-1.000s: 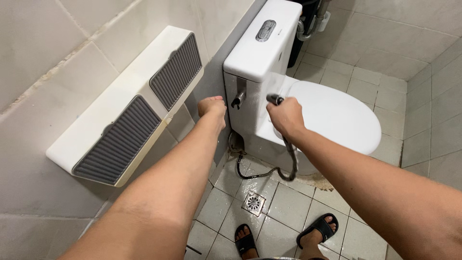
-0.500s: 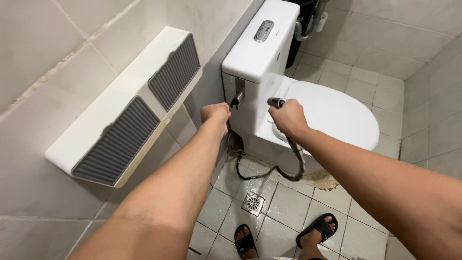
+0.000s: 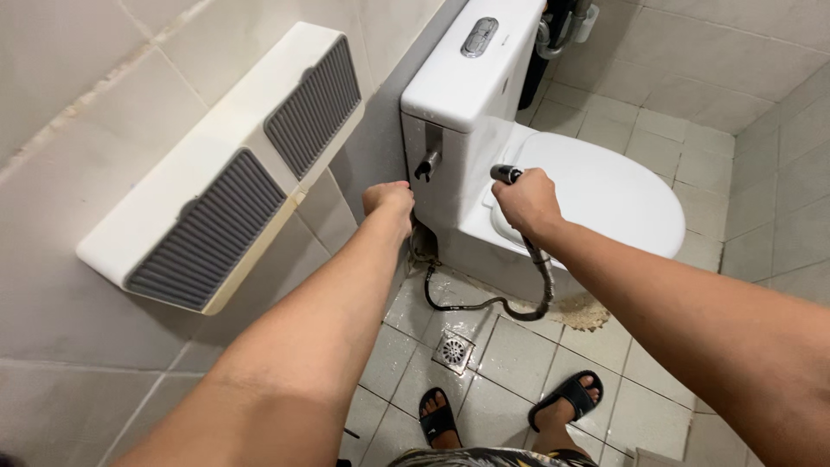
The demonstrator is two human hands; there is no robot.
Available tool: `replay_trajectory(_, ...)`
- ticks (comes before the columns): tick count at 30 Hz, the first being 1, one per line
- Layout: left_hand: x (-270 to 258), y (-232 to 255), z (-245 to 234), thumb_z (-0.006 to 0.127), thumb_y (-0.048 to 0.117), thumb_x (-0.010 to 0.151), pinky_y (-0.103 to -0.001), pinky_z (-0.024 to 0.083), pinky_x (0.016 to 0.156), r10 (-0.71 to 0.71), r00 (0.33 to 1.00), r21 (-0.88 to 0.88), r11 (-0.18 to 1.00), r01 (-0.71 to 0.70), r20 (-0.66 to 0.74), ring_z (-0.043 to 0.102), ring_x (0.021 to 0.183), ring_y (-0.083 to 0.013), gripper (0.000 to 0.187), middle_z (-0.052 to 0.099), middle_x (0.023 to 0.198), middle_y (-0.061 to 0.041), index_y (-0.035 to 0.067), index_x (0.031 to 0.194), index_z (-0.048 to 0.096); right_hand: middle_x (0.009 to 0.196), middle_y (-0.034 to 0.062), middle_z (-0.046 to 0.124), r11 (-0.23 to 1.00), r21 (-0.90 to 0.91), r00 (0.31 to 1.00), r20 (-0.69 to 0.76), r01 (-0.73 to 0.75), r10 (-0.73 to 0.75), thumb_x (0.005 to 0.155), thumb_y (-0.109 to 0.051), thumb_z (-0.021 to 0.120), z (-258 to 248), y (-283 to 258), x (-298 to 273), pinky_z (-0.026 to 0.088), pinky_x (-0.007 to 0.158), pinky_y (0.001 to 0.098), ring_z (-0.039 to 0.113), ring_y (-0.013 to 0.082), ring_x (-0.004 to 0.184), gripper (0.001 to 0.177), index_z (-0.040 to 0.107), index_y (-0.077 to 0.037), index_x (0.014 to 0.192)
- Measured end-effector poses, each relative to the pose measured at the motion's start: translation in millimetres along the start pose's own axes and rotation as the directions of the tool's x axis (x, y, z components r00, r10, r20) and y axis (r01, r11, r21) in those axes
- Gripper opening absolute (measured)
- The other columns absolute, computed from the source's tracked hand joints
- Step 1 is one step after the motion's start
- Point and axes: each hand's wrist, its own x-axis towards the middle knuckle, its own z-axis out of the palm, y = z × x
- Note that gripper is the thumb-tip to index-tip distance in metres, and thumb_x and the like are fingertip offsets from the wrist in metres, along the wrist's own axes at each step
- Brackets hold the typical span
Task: The person uses a handheld bidet sprayer to rinse the toilet seat, lid, and bowl. They lift the seat to spray the underside and the interior of the bowl, then rinse the floor around the base.
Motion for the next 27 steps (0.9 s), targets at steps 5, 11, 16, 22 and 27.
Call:
replay_trajectory(5,-8.4,-4.7,2.5,0.056,-0.003,0.09,-0.034,0.057,0.073,0.02,1.0,-0.04,0.999,-0.019,0.021,0.068,0.071,-0.0208,0.017,0.073,0.084,-0.012,0.001,0.083,0.07,0.081,0.0242,0.071,0.994,-0.105,0.999,-0.029,0.019,-0.022,0.089,-0.027,0.07,0.2,8.5,2.6,0.056,0.061,0.041,0.071,0.0295,0.065,0.041,0.068,0.013,0.099)
replay_trajectory(11,-15.7,1.2,-7.1,0.06,-0.006,0.089,-0.031,0.056,0.072,0.017,1.0,0.021,1.0,-0.018,0.019,0.069,0.074,-0.0185,0.015,0.073,0.087,-0.009,0.003,0.085,0.072,0.074,0.0205,0.07,0.998,-0.005,0.997,-0.038,0.068,-0.068,0.091,-0.026,0.068,-7.3,-4.5,6.9,0.053,0.054,0.0405,0.068,0.0258,0.058,0.038,0.069,0.012,0.091)
replay_trajectory(16,-21.4,1.6,-3.6,0.06,-0.006,0.089,-0.028,0.059,0.068,0.062,0.997,-0.03,0.998,-0.061,0.045,0.069,0.071,-0.0166,0.015,0.074,0.086,-0.008,0.002,0.085,0.072,0.069,0.0164,0.068,0.98,0.075,0.982,-0.068,0.184,-0.179,0.089,-0.02,0.064,-13.9,-36.3,11.4,0.052,0.051,0.0387,0.063,0.0229,0.053,0.031,0.068,0.01,0.085)
replay_trajectory(22,-13.3,-0.8,-2.2,0.059,-0.007,0.089,-0.026,0.053,0.058,0.072,0.995,-0.047,0.997,-0.069,0.07,0.063,0.064,-0.0144,0.013,0.07,0.081,-0.007,0.001,0.085,0.069,0.068,0.0158,0.069,0.973,0.005,0.972,-0.034,0.231,-0.231,0.088,-0.02,0.064,-9.3,-42.8,-6.3,0.053,0.054,0.0379,0.066,0.0218,0.054,0.03,0.07,0.01,0.091)
replay_trajectory(27,-9.8,-5.6,6.6,0.066,0.021,0.095,-0.025,0.043,0.049,0.1,0.944,0.052,0.991,-0.122,0.313,0.057,0.062,-0.0095,0.018,0.075,0.082,-0.005,0.006,0.096,0.076,0.066,0.0123,0.068,0.971,0.118,0.976,-0.085,0.209,-0.199,0.087,-0.019,0.064,-6.1,-39.4,-8.8,0.053,0.054,0.0386,0.065,0.0198,0.053,0.027,0.07,0.005,0.097)
